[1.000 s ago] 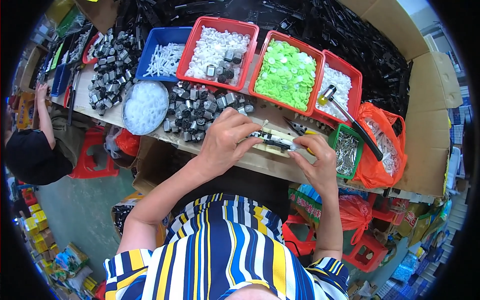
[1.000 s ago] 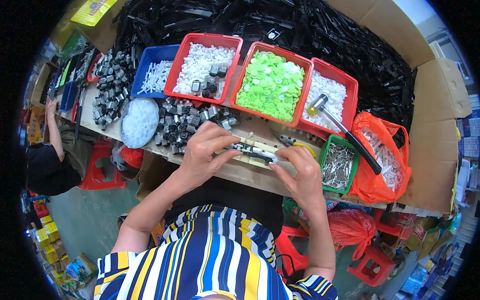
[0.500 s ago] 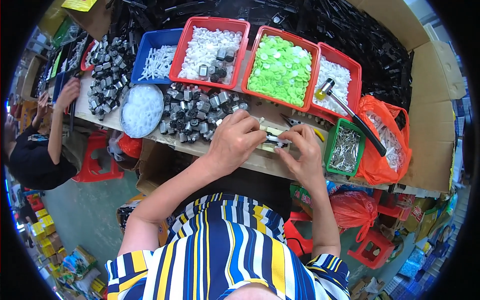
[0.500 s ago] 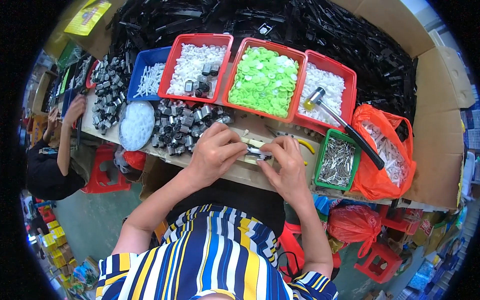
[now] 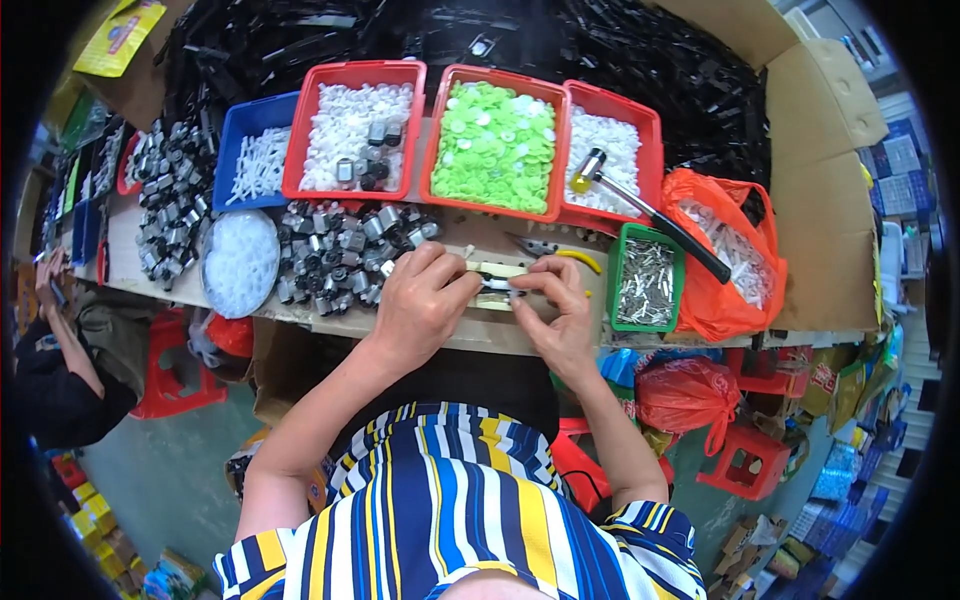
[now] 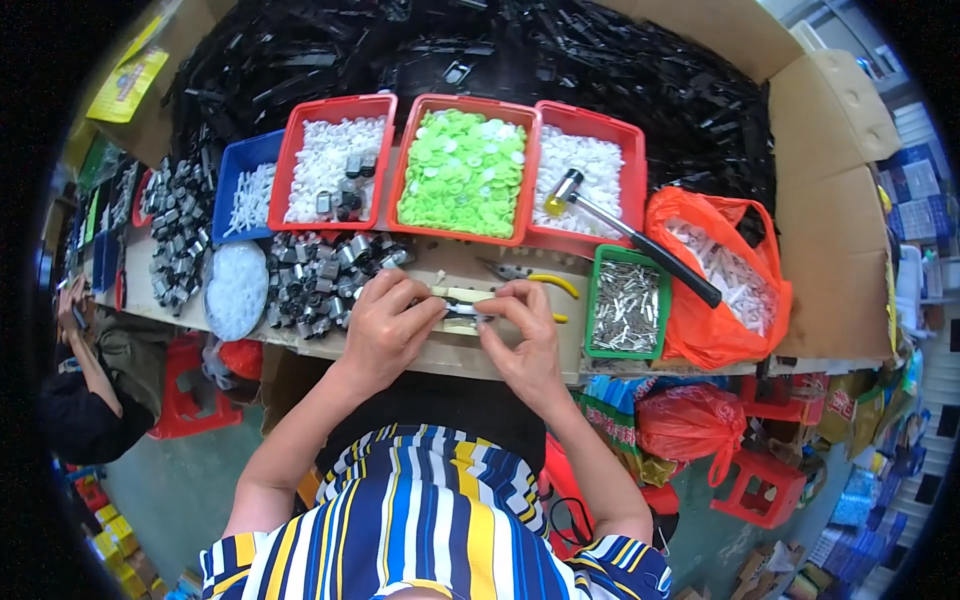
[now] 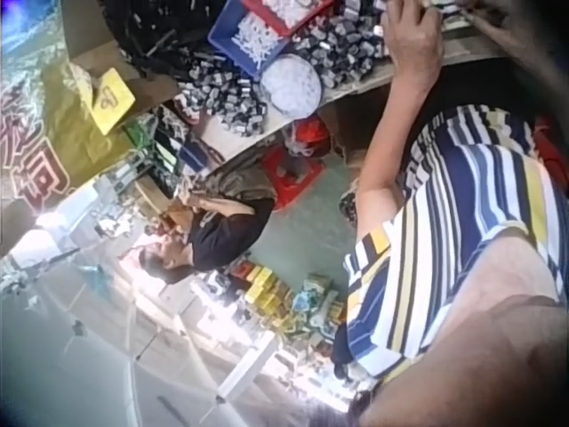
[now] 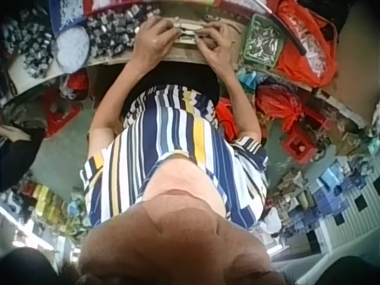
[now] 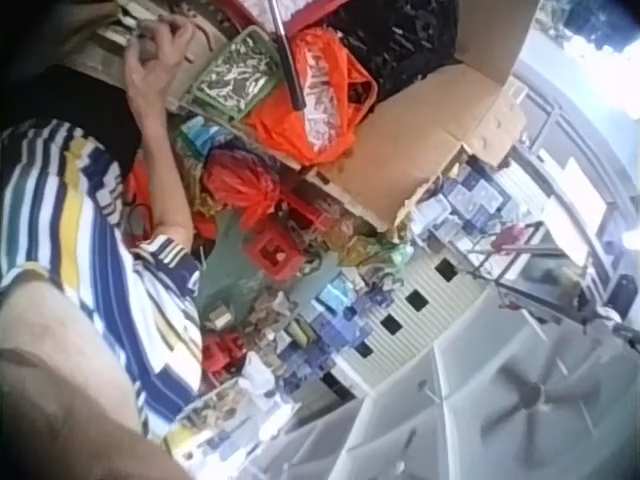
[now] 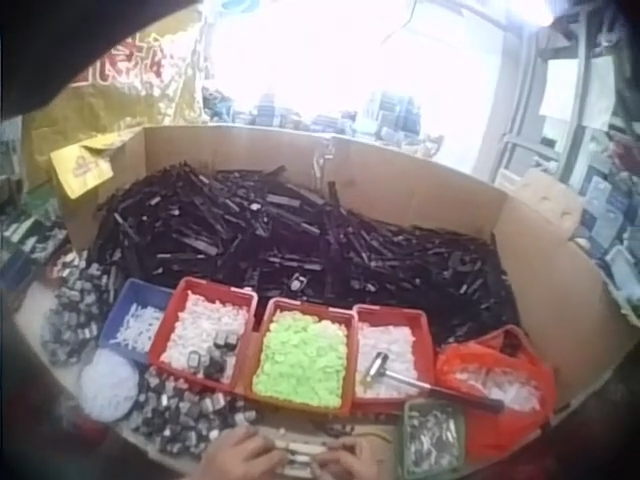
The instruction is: Assembling small plastic and metal components into a base using a jig and pliers at a factory workbench.
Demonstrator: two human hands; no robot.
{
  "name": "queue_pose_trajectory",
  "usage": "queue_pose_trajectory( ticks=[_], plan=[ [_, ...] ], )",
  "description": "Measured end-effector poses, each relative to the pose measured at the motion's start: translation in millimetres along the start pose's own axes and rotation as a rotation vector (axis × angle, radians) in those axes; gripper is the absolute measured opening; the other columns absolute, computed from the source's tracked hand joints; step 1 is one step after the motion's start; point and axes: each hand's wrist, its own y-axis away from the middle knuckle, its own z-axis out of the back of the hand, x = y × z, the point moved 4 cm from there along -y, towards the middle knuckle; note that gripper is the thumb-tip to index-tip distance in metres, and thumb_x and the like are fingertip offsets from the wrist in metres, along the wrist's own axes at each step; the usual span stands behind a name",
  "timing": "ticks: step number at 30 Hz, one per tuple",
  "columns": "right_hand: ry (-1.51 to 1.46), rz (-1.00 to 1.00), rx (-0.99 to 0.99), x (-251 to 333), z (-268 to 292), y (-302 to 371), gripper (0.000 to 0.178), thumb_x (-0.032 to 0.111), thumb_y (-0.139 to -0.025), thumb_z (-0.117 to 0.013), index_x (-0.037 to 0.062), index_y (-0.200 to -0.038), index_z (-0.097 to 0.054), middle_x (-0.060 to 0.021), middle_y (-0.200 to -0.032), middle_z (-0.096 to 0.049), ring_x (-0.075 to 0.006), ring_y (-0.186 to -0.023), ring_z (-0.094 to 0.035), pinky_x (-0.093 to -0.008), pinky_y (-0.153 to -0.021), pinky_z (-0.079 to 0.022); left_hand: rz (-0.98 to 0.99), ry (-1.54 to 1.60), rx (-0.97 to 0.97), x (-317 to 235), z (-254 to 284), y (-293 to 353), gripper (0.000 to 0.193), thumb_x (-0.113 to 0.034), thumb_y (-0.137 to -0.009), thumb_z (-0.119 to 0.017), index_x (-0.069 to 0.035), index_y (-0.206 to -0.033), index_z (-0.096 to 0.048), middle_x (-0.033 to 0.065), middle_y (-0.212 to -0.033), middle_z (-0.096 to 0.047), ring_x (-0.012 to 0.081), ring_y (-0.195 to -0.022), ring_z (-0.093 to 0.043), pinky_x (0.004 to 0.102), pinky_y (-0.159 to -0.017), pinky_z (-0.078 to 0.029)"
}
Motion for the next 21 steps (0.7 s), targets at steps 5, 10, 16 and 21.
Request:
queue_pose_trajectory(
  ticks=[5,10,16,21],
  plan=[
    [0.328,0.201,0.019,31,49,-27,0.025,0.004,-0.082,-0.074,0.0014,-0.106,-0.071,-0.0143,-0.107,-0.063,-0.0290,-0.103,-0.064,-0.0381,-0.088,-0.051,-0.006,0.002,-0.016,1,-1,3,0.014,-0.007,-0.075,-0.072,-0.008,-0.089,-0.069,0.0034,-0.090,-0.062,0.0244,-0.094,-0.059,0.0380,-0.075,-0.047],
    [0.886,0.304,-0.137,1,153,-115,0.017,0.006,-0.085,-0.068,0.0017,-0.102,-0.071,-0.0169,-0.100,-0.065,-0.0357,-0.098,-0.064,-0.0439,-0.084,-0.053,-0.002,-0.016,-0.004,2,-2,4,0.013,-0.006,-0.075,-0.072,-0.007,-0.088,-0.069,0.0041,-0.090,-0.063,0.0253,-0.095,-0.059,0.0388,-0.076,-0.047],
    [1.341,-0.058,0.080,-66,228,-180,0.025,0.001,-0.083,-0.064,0.0083,-0.106,-0.072,-0.0139,-0.108,-0.066,-0.0362,-0.108,-0.063,-0.0505,-0.085,-0.054,-0.013,-0.007,0.018,-5,0,-3,0.013,-0.007,-0.079,-0.076,-0.005,-0.091,-0.070,0.0066,-0.090,-0.062,0.0286,-0.091,-0.059,0.0400,-0.078,-0.049],
    [1.337,-0.093,0.167,-62,229,-191,0.024,0.002,-0.079,-0.070,0.0094,-0.102,-0.072,-0.0110,-0.105,-0.068,-0.0322,-0.107,-0.065,-0.0479,-0.086,-0.053,-0.015,0.013,0.018,-5,3,-4,0.016,-0.007,-0.078,-0.077,-0.005,-0.092,-0.070,0.0071,-0.093,-0.064,0.0283,-0.095,-0.059,0.0408,-0.078,-0.049]
  ],
)
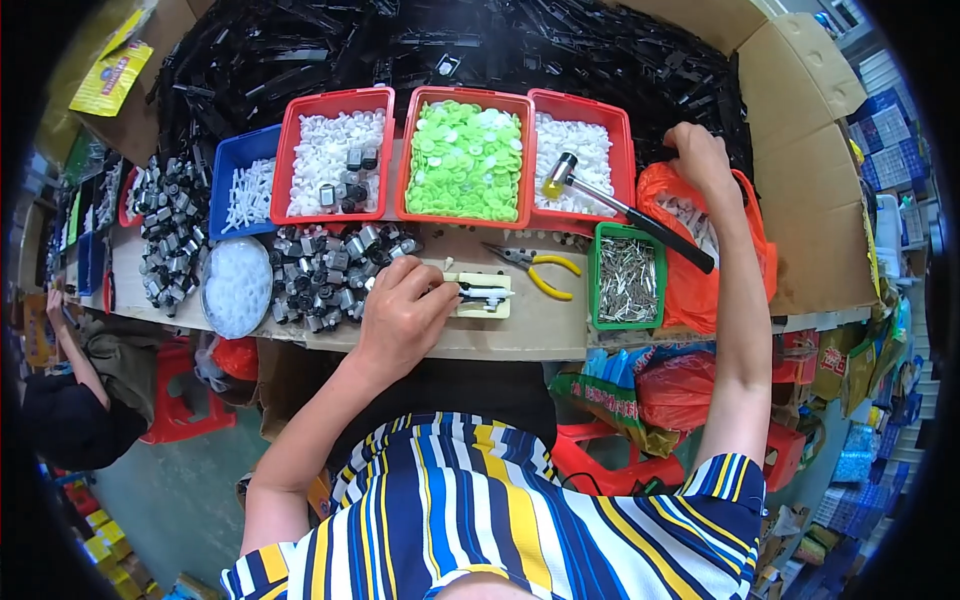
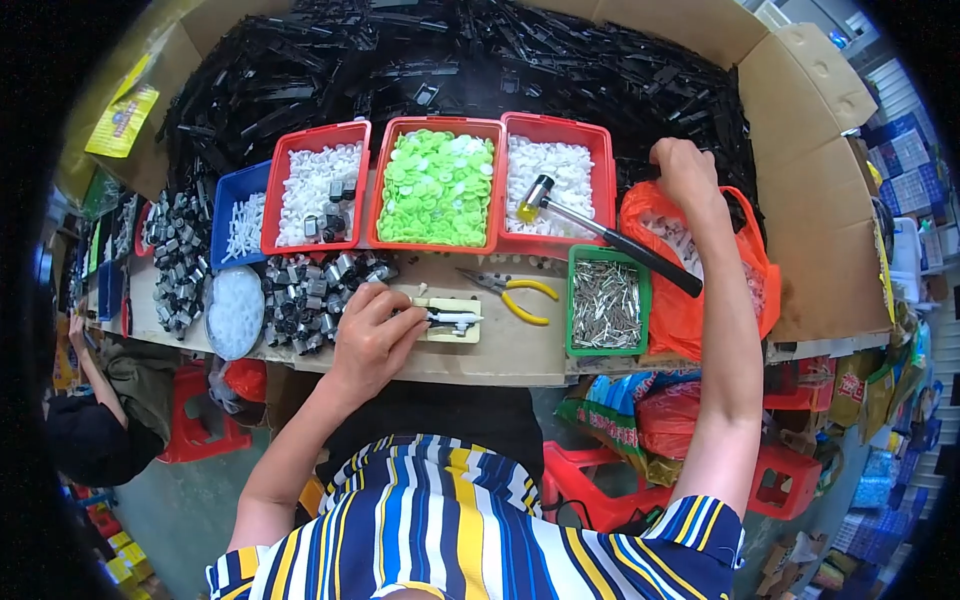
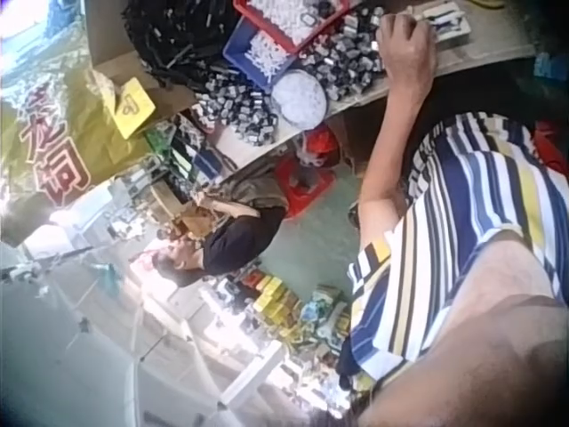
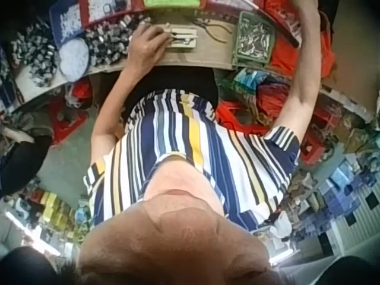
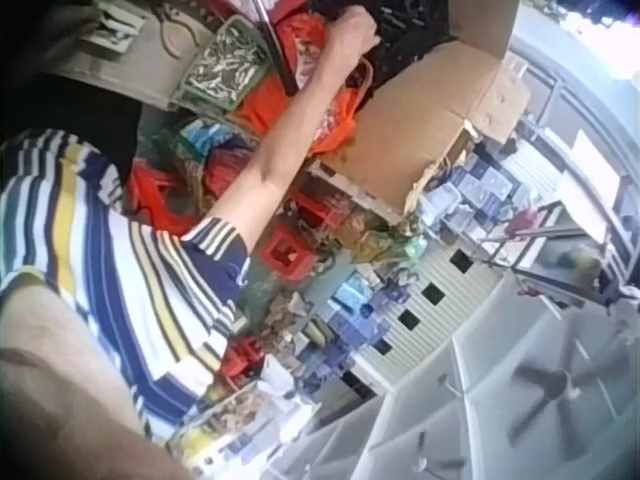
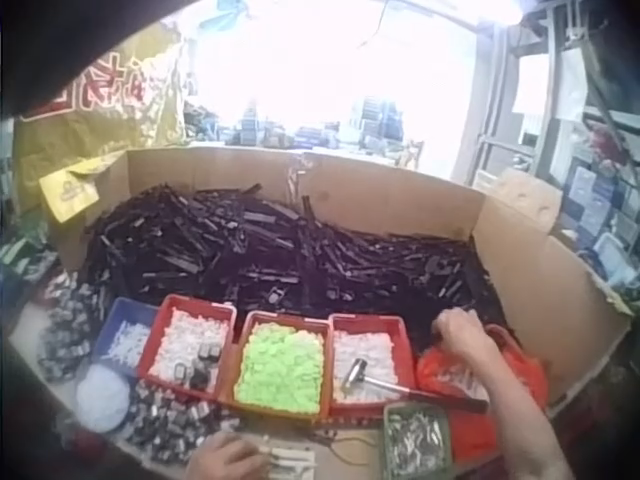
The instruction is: Assembling small plastic and metal components into a base using a jig and pliers at a factory workbench.
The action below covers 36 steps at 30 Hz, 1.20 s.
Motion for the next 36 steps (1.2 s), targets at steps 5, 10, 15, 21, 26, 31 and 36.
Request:
queue_pose_trajectory(
  ticks=[5,10,15,21,26,31,36],
  plan=[
    [-0.406,0.259,-0.489,68,73,46,0.027,0.001,-0.081,-0.071,0.0069,-0.107,-0.073,-0.0114,-0.103,-0.068,-0.0332,-0.092,-0.067,-0.0423,-0.083,-0.054,0.096,0.150,-0.079,-2,17,-9,0.026,-0.005,-0.080,-0.078,-0.002,-0.105,-0.072,0.0114,-0.097,-0.066,0.0300,-0.092,-0.061,0.0384,-0.077,-0.051],
    [-1.124,0.605,-0.108,161,108,101,0.032,-0.003,-0.086,-0.068,-0.0002,-0.118,-0.069,-0.0122,-0.107,-0.071,-0.0210,-0.095,-0.069,-0.0326,-0.083,-0.053,0.362,0.555,-0.083,2,23,-25,0.039,-0.007,-0.083,-0.079,-0.001,-0.121,-0.070,0.0141,-0.110,-0.070,0.0253,-0.098,-0.067,0.0332,-0.081,-0.053],
    [-1.297,0.761,0.231,223,93,116,0.031,0.002,-0.091,-0.066,-0.0003,-0.122,-0.065,-0.0135,-0.108,-0.066,-0.0246,-0.099,-0.066,-0.0357,-0.086,-0.052,0.683,1.305,-0.021,-14,7,-24,0.032,-0.008,-0.092,-0.075,0.001,-0.122,-0.068,0.0051,-0.106,-0.072,0.0083,-0.092,-0.067,0.0239,-0.077,-0.056],
    [-1.110,0.479,-0.176,242,78,130,0.045,0.010,-0.084,-0.077,-0.0007,-0.125,-0.062,-0.0159,-0.105,-0.061,-0.0288,-0.095,-0.065,-0.0379,-0.081,-0.053,0.890,1.421,-0.153,1,-5,-1,0.016,-0.006,-0.091,-0.074,0.001,-0.104,-0.070,0.0057,-0.088,-0.074,0.0101,-0.078,-0.070,0.0226,-0.072,-0.055],
    [-1.030,0.382,-0.225,244,51,159,0.045,0.017,-0.079,-0.083,-0.0023,-0.116,-0.065,-0.0149,-0.092,-0.066,-0.0275,-0.084,-0.066,-0.0378,-0.074,-0.053,0.930,1.506,-0.208,6,-13,5,0.014,-0.005,-0.090,-0.074,0.001,-0.101,-0.069,0.0071,-0.087,-0.073,0.0126,-0.078,-0.071,0.0254,-0.073,-0.057],
    [-1.381,0.230,0.042,238,36,163,0.033,0.012,-0.083,-0.080,-0.0024,-0.111,-0.069,-0.0056,-0.093,-0.066,-0.0135,-0.080,-0.060,-0.0273,-0.067,-0.047,0.867,1.684,-0.204,-4,-15,4,0.014,-0.003,-0.090,-0.074,0.000,-0.103,-0.069,0.0053,-0.091,-0.073,0.0124,-0.084,-0.070,0.0263,-0.077,-0.056],
    [-1.361,0.261,-0.038,236,32,161,0.031,0.012,-0.083,-0.079,0.0001,-0.110,-0.070,-0.0081,-0.094,-0.063,-0.0188,-0.087,-0.062,-0.0309,-0.072,-0.048,0.916,1.264,-0.182,3,3,18,0.027,0.001,-0.088,-0.074,-0.001,-0.115,-0.068,0.0046,-0.102,-0.071,0.0088,-0.086,-0.065,0.0239,-0.081,-0.053]
  ],
)
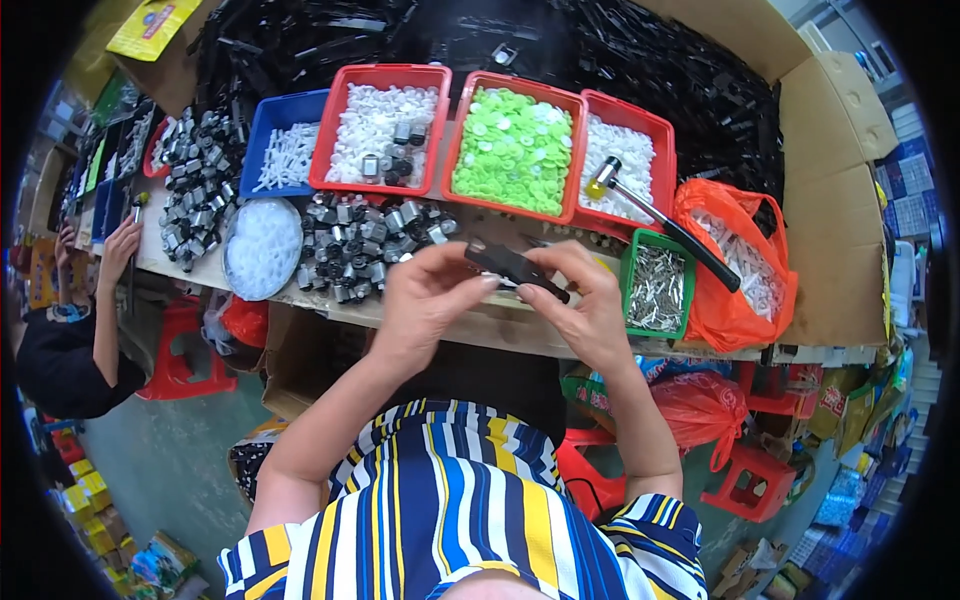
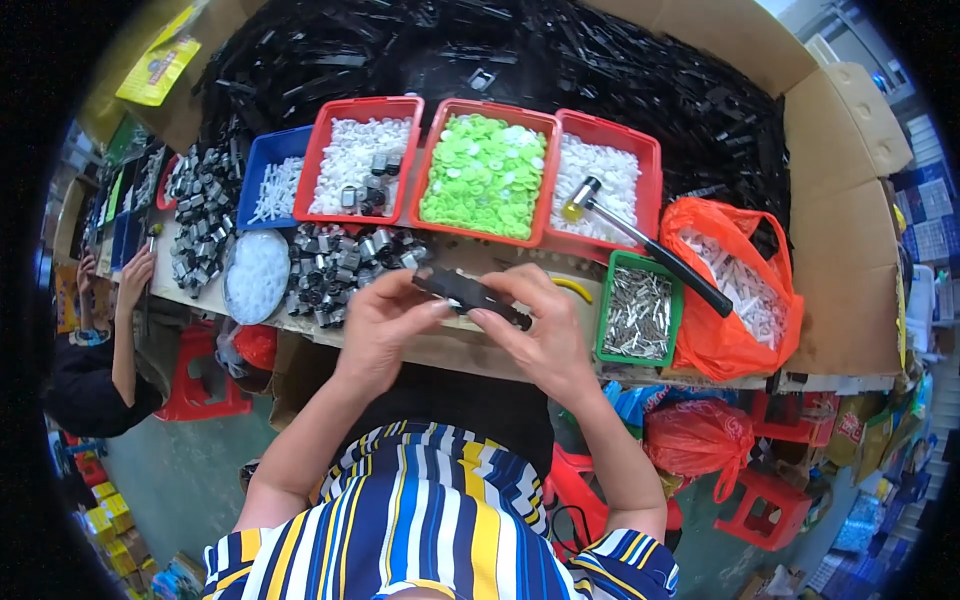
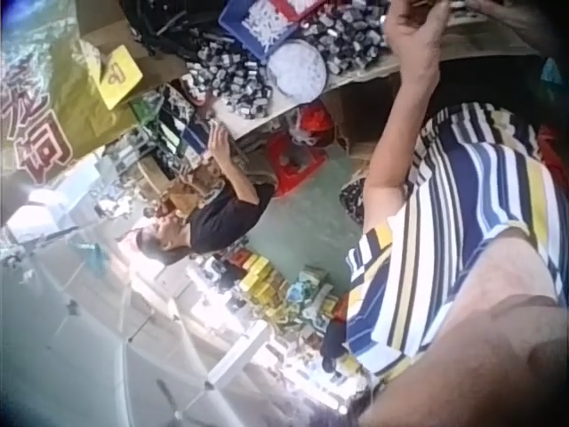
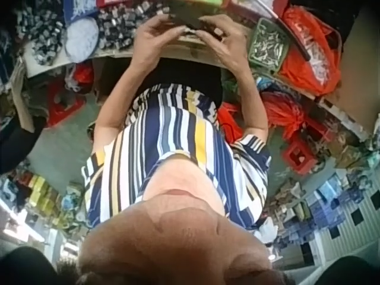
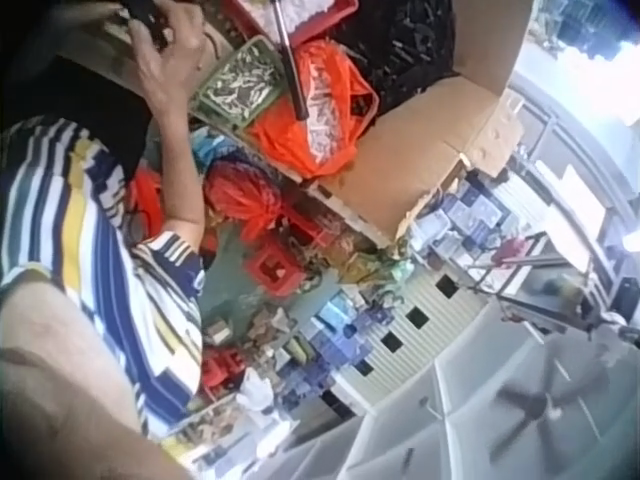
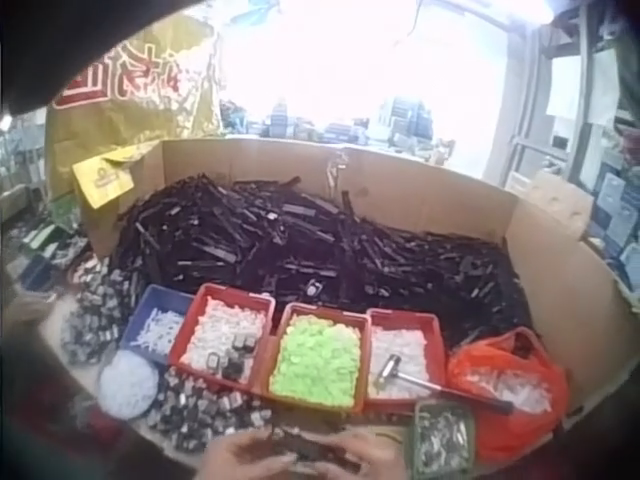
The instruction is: Assembling small plastic and metal components into a base using a jig and pliers at a factory workbench.
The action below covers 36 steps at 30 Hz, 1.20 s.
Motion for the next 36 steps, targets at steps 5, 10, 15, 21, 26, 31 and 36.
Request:
queue_pose_trajectory(
  ticks=[5,10,15,21,26,31,36],
  plan=[
    [0.293,0.256,-0.065,-4,-11,2,0.034,0.012,-0.076,-0.081,0.0013,-0.106,-0.070,-0.0141,-0.099,-0.060,-0.0327,-0.093,-0.060,-0.0425,-0.078,-0.048,-0.410,-0.404,-0.164,-30,44,20,0.033,0.006,-0.087,-0.071,0.002,-0.120,-0.068,0.0064,-0.119,-0.061,0.0091,-0.094,-0.060,0.0223,-0.078,-0.049],
    [0.386,0.239,-0.027,-12,-28,5,0.032,0.013,-0.074,-0.082,0.0056,-0.104,-0.071,-0.0104,-0.100,-0.059,-0.0305,-0.096,-0.059,-0.0429,-0.076,-0.046,-0.464,-0.545,-0.201,-38,56,25,0.023,0.003,-0.089,-0.072,0.000,-0.112,-0.072,0.0072,-0.110,-0.064,0.0100,-0.087,-0.062,0.0222,-0.072,-0.049],
    [0.434,0.232,-0.006,-15,-38,0,0.033,0.014,-0.076,-0.081,0.0063,-0.106,-0.070,-0.0098,-0.102,-0.059,-0.0301,-0.099,-0.058,-0.0434,-0.077,-0.045,-0.469,-0.537,-0.225,-34,60,28,0.023,0.003,-0.089,-0.072,0.001,-0.111,-0.072,0.0064,-0.109,-0.064,0.0102,-0.088,-0.060,0.0232,-0.075,-0.048],
    [0.477,0.209,0.005,-13,-41,-3,0.033,0.014,-0.077,-0.080,0.0072,-0.107,-0.070,-0.0090,-0.103,-0.059,-0.0296,-0.098,-0.058,-0.0436,-0.077,-0.044,-0.519,-0.662,-0.210,-37,55,28,0.020,0.001,-0.086,-0.073,0.000,-0.106,-0.073,0.0086,-0.100,-0.067,0.0160,-0.086,-0.063,0.0282,-0.073,-0.050],
    [0.494,0.199,0.020,-15,-41,-4,0.033,0.015,-0.078,-0.080,0.0071,-0.108,-0.070,-0.0088,-0.103,-0.059,-0.0295,-0.098,-0.058,-0.0435,-0.077,-0.045,-0.715,-0.997,-0.095,-31,31,24,0.019,0.001,-0.080,-0.073,0.000,-0.099,-0.072,0.0138,-0.100,-0.066,0.0307,-0.096,-0.066,0.0395,-0.081,-0.053],
    [0.517,0.207,0.041,-16,-38,-3,0.034,0.015,-0.078,-0.079,0.0065,-0.110,-0.070,-0.0102,-0.106,-0.060,-0.0308,-0.101,-0.058,-0.0437,-0.080,-0.047,-0.984,-1.298,0.274,6,2,8,0.032,-0.001,-0.081,-0.069,0.005,-0.112,-0.068,0.0164,-0.120,-0.065,0.0354,-0.114,-0.062,0.0431,-0.094,-0.052],
    [0.577,0.189,-0.117,-16,35,-32,0.032,0.016,-0.081,-0.078,0.0048,-0.110,-0.069,-0.0159,-0.105,-0.065,-0.0350,-0.101,-0.061,-0.0456,-0.085,-0.050,-1.075,-1.350,0.260,11,0,7,0.030,-0.002,-0.078,-0.068,0.009,-0.106,-0.069,0.0182,-0.115,-0.067,0.0327,-0.108,-0.064,0.0407,-0.087,-0.054]
  ],
)
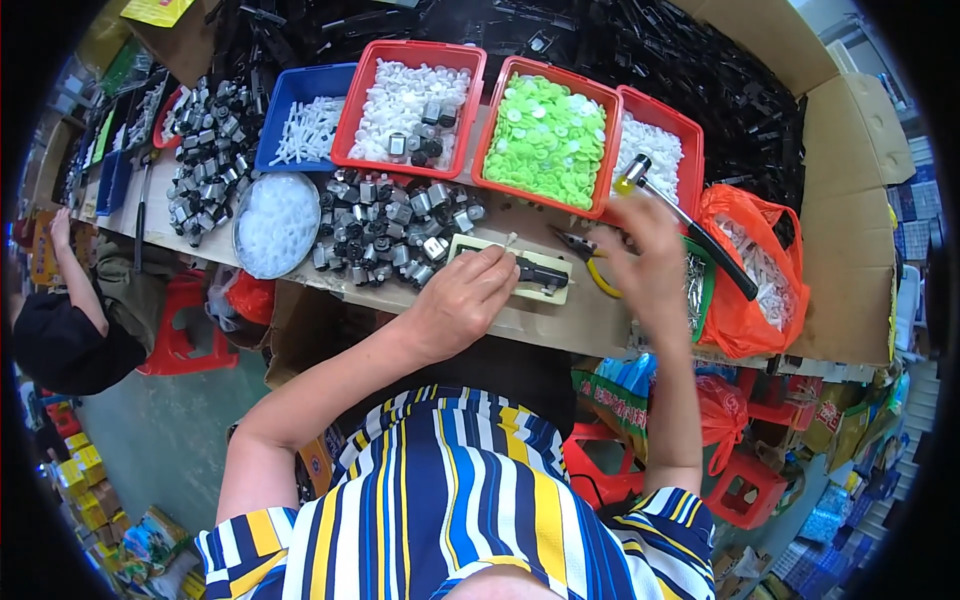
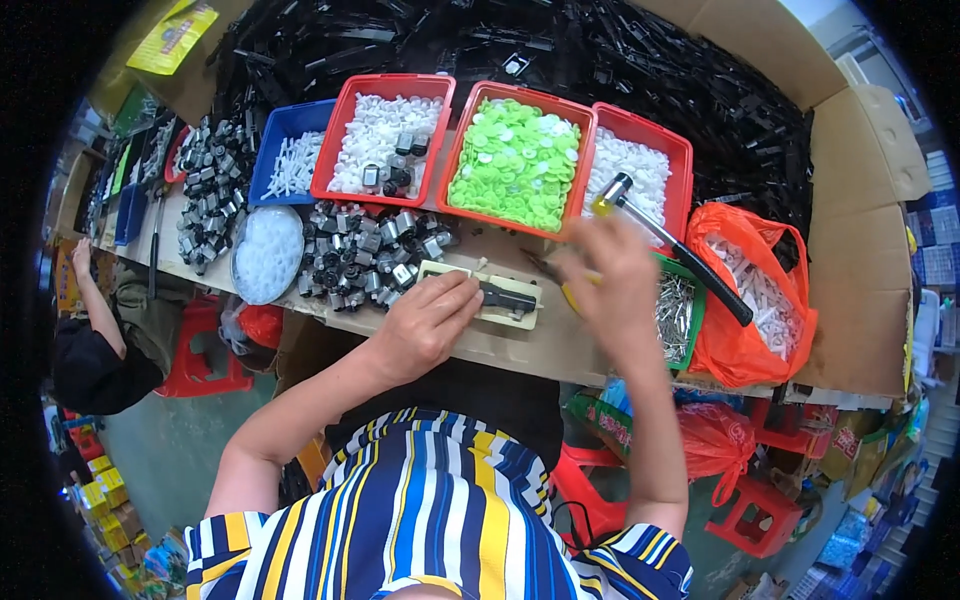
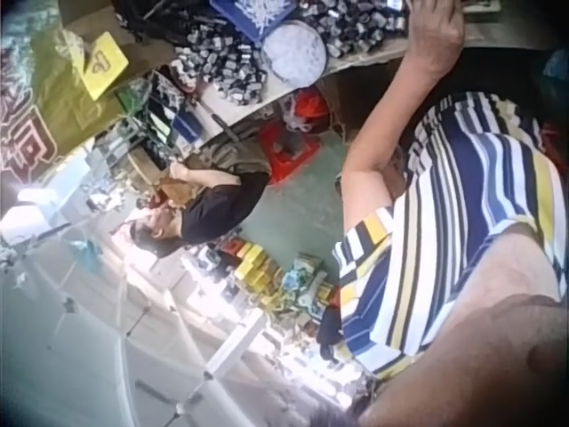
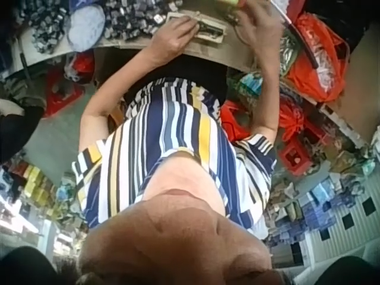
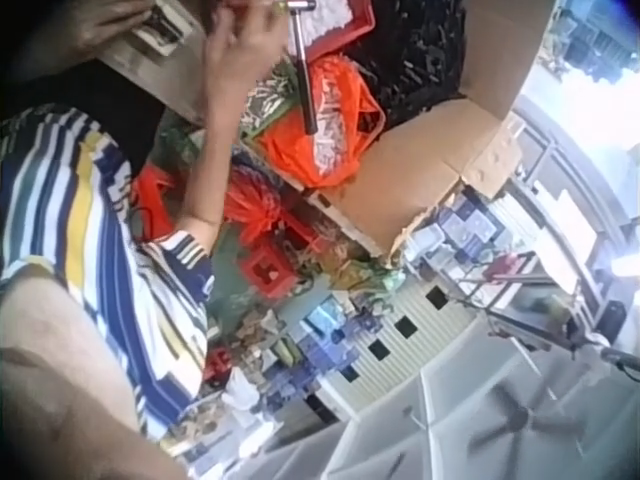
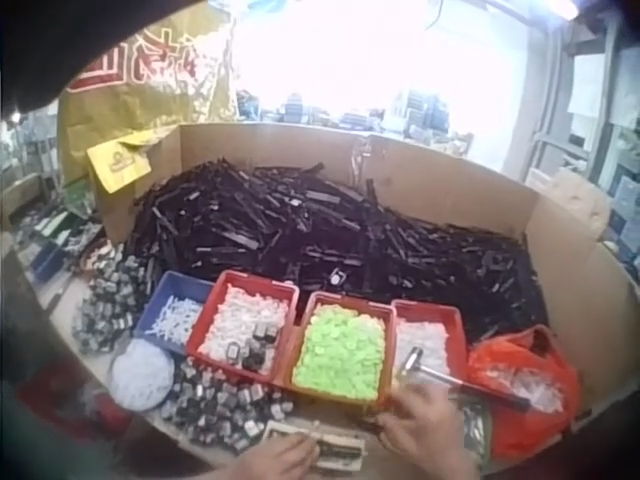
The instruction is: Assembling small plastic and metal components into a base using a jig and pliers at a factory workbench.
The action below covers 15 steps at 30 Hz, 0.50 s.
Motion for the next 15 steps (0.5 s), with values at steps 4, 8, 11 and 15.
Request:
queue_pose_trajectory(
  ticks=[4,8,11,15],
  plan=[
    [0.538,-0.143,0.048,-76,32,-18,0.023,0.020,-0.087,-0.073,0.0021,-0.101,-0.069,-0.0158,-0.098,-0.066,-0.0367,-0.097,-0.061,-0.0499,-0.078,-0.049,-0.045,-0.047,0.022,-4,1,-6,0.029,-0.001,-0.078,-0.068,0.010,-0.105,-0.069,0.0184,-0.114,-0.066,0.0317,-0.102,-0.065,0.0399,-0.086,-0.054],
    [0.520,-0.153,0.184,-99,34,-23,0.022,0.021,-0.087,-0.072,0.0000,-0.090,-0.066,-0.0173,-0.094,-0.065,-0.0369,-0.097,-0.060,-0.0506,-0.077,-0.049,-0.027,-0.043,0.014,-4,-4,-3,0.030,0.000,-0.077,-0.069,0.011,-0.105,-0.069,0.0187,-0.114,-0.066,0.0301,-0.099,-0.064,0.0387,-0.084,-0.054],
    [0.465,-0.103,0.092,-75,45,-18,0.019,0.017,-0.089,-0.070,0.0004,-0.093,-0.062,-0.0173,-0.092,-0.065,-0.0376,-0.097,-0.060,-0.0503,-0.077,-0.048,-0.032,-0.059,0.005,-4,-6,-2,0.032,-0.004,-0.077,-0.066,0.011,-0.106,-0.068,0.0194,-0.114,-0.065,0.0295,-0.099,-0.063,0.0380,-0.084,-0.054],
    [0.110,-0.229,0.095,-15,58,10,0.015,0.008,-0.096,-0.061,0.0013,-0.105,-0.052,-0.0226,-0.086,-0.065,-0.0448,-0.083,-0.066,-0.0527,-0.065,-0.048,-0.054,-0.085,0.006,-3,-4,2,0.034,-0.007,-0.078,-0.063,0.011,-0.106,-0.067,0.0202,-0.114,-0.065,0.0286,-0.099,-0.063,0.0375,-0.083,-0.053]
  ],
)
